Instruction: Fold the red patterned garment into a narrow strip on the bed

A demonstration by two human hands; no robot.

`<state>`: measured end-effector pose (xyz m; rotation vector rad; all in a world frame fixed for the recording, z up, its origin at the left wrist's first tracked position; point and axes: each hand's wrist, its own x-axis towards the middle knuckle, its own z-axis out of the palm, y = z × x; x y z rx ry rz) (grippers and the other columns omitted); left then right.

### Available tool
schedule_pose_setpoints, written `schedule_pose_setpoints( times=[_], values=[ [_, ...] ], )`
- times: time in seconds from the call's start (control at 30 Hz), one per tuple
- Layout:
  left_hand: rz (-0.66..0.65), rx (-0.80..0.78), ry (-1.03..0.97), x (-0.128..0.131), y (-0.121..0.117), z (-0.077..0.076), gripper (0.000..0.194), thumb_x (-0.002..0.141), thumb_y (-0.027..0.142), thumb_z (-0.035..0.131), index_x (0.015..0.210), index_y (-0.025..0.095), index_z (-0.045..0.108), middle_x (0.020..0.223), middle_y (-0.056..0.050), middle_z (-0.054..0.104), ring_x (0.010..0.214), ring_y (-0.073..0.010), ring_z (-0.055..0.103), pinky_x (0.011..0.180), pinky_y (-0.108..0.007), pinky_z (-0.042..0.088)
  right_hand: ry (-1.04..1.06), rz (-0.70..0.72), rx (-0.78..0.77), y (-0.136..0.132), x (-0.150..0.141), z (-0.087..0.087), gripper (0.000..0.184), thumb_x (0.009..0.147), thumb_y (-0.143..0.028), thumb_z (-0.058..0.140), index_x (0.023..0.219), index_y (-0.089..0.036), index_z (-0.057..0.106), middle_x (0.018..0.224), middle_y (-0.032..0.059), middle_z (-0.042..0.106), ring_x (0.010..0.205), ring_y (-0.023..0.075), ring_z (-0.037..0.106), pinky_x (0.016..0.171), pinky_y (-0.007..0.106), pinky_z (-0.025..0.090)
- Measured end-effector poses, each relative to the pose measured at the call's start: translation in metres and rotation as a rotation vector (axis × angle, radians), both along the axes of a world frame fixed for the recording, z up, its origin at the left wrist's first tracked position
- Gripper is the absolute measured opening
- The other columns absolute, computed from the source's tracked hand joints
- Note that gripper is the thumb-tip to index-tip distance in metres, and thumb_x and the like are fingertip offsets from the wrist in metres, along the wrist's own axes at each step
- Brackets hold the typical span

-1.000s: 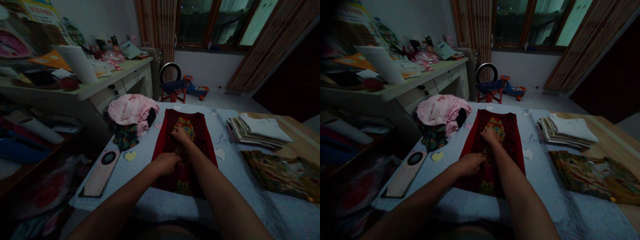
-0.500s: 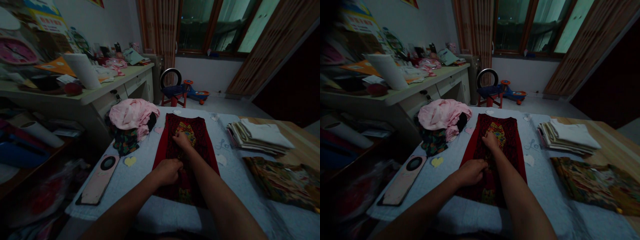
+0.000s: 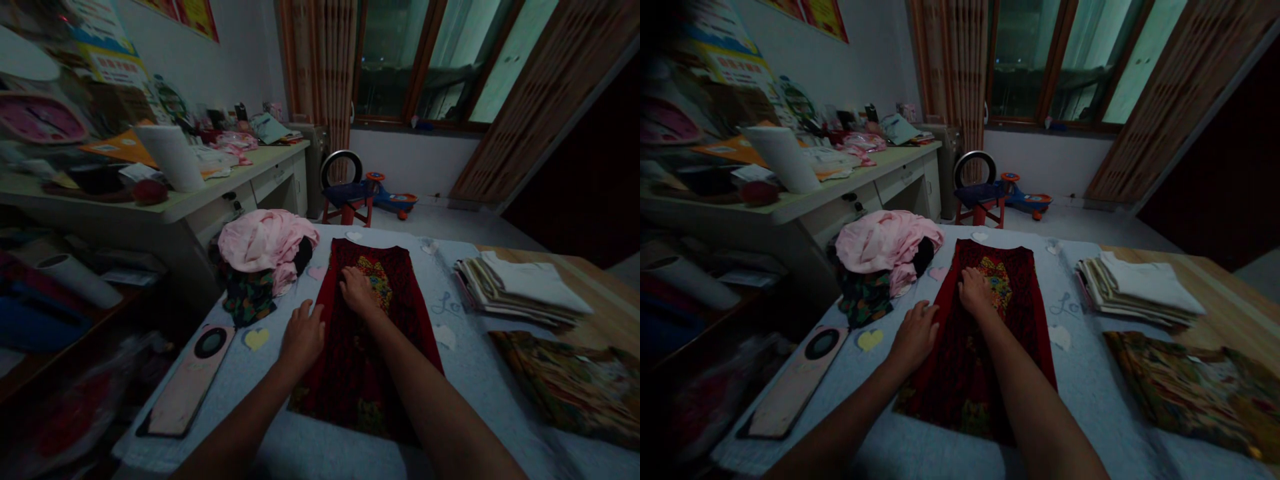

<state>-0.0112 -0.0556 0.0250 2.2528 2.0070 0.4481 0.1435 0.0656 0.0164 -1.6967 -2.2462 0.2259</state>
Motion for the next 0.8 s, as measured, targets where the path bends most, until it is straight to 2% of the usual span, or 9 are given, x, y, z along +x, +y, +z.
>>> schedule_pose_setpoints(
  times=[0.1, 0.2, 0.27, 0.37, 0.43, 0.5, 0.6, 0.7, 0.8],
  values=[
    [0.043, -0.094, -0.01, -0.006, 0.007, -0.004, 0.038, 0.094, 0.021, 0.045, 0.132, 0.018, 0.046, 0.12, -0.012, 0.058, 0.106, -0.0222, 0.06, 0.092, -0.034, 0.046, -0.05, 0.073, -0.056, 0.002, -0.005, -0.012, 0.053, 0.097, -0.035, 0.04, 0.147, -0.015, 0.038, 0.158, 0.0103, 0.029, 0.147, 0.025, 0.02, 0.116, 0.046, 0.015],
    [0.039, -0.169, -0.044, -0.009, 0.008, -0.005, 0.037, 0.093, 0.018, 0.045, 0.13, 0.021, 0.045, 0.118, -0.009, 0.061, 0.102, -0.0184, 0.063, 0.084, -0.029, 0.047, -0.078, 0.099, -0.088, 0.003, -0.009, -0.017, 0.058, 0.098, -0.042, 0.038, 0.149, -0.015, 0.035, 0.16, 0.0103, 0.024, 0.148, 0.0259, 0.018, 0.118, 0.049, 0.01],
    [0.015, -0.186, -0.061, -0.011, 0.007, -0.006, 0.032, 0.092, 0.014, 0.043, 0.123, 0.023, 0.049, 0.115, -0.006, 0.063, 0.103, -0.0168, 0.063, 0.084, -0.027, 0.047, -0.08, 0.102, -0.102, 0.004, -0.009, -0.014, 0.059, 0.098, -0.046, 0.038, 0.148, -0.015, 0.036, 0.159, 0.011, 0.025, 0.147, 0.0268, 0.019, 0.117, 0.049, 0.011],
    [-0.009, -0.197, -0.06, -0.015, 0.006, -0.004, 0.027, 0.092, 0.013, 0.041, 0.114, 0.023, 0.053, 0.109, -0.004, 0.065, 0.1, -0.0167, 0.064, 0.084, -0.028, 0.046, -0.042, 0.094, -0.119, 0.01, -0.009, -0.006, 0.055, 0.098, -0.046, 0.037, 0.143, -0.017, 0.044, 0.155, 0.0125, 0.036, 0.144, 0.0261, 0.029, 0.116, 0.047, 0.019],
    [0.001, -0.21, -0.003, -0.016, 0.008, 0.0, 0.026, 0.091, 0.014, 0.041, 0.112, 0.022, 0.055, 0.104, -0.006, 0.065, 0.097, -0.0194, 0.064, 0.083, -0.031, 0.047, -0.004, 0.098, -0.114, 0.018, -0.008, -0.001, 0.049, 0.099, -0.041, 0.035, 0.139, -0.016, 0.049, 0.15, 0.013, 0.044, 0.139, 0.0232, 0.037, 0.114, 0.043, 0.025],
    [0.013, -0.193, 0.094, -0.013, 0.012, 0.006, 0.024, 0.09, 0.015, 0.043, 0.108, 0.021, 0.058, 0.102, -0.008, 0.064, 0.097, -0.0233, 0.062, 0.083, -0.036, 0.047, 0.013, 0.093, -0.096, 0.027, -0.008, 0.0, 0.046, 0.1, -0.034, 0.034, 0.139, -0.015, 0.048, 0.149, 0.0133, 0.045, 0.138, 0.0207, 0.038, 0.113, 0.039, 0.026],
    [-0.035, -0.096, 0.166, -0.005, 0.025, 0.013, 0.022, 0.089, 0.014, 0.044, 0.102, 0.019, 0.061, 0.111, -0.012, 0.06, 0.106, -0.0264, 0.056, 0.089, -0.041, 0.045, -0.001, 0.064, -0.082, 0.039, -0.009, -0.006, 0.047, 0.098, -0.027, 0.036, 0.143, -0.015, 0.043, 0.153, 0.0133, 0.038, 0.142, 0.0205, 0.033, 0.115, 0.041, 0.023],
    [-0.171, -0.001, 0.119, 0.003, 0.043, 0.011, 0.027, 0.089, 0.012, 0.044, 0.11, 0.02, 0.06, 0.128, -0.01, 0.055, 0.12, -0.0242, 0.049, 0.099, -0.039, 0.041, -0.02, 0.058, -0.105, 0.049, -0.011, -0.012, 0.049, 0.097, -0.024, 0.038, 0.145, -0.016, 0.04, 0.155, 0.0115, 0.035, 0.144, 0.0219, 0.029, 0.116, 0.043, 0.02],
    [-0.231, -0.046, 0.127, 0.005, 0.061, 0.006, 0.026, 0.09, 0.013, 0.043, 0.107, 0.02, 0.061, 0.119, -0.009, 0.06, 0.113, -0.0234, 0.054, 0.095, -0.038, 0.044, -0.013, 0.079, -0.108, 0.059, -0.009, -0.012, 0.047, 0.094, -0.025, 0.043, 0.14, -0.016, 0.046, 0.151, 0.0115, 0.042, 0.14, 0.0228, 0.036, 0.113, 0.041, 0.026]
  ],
)
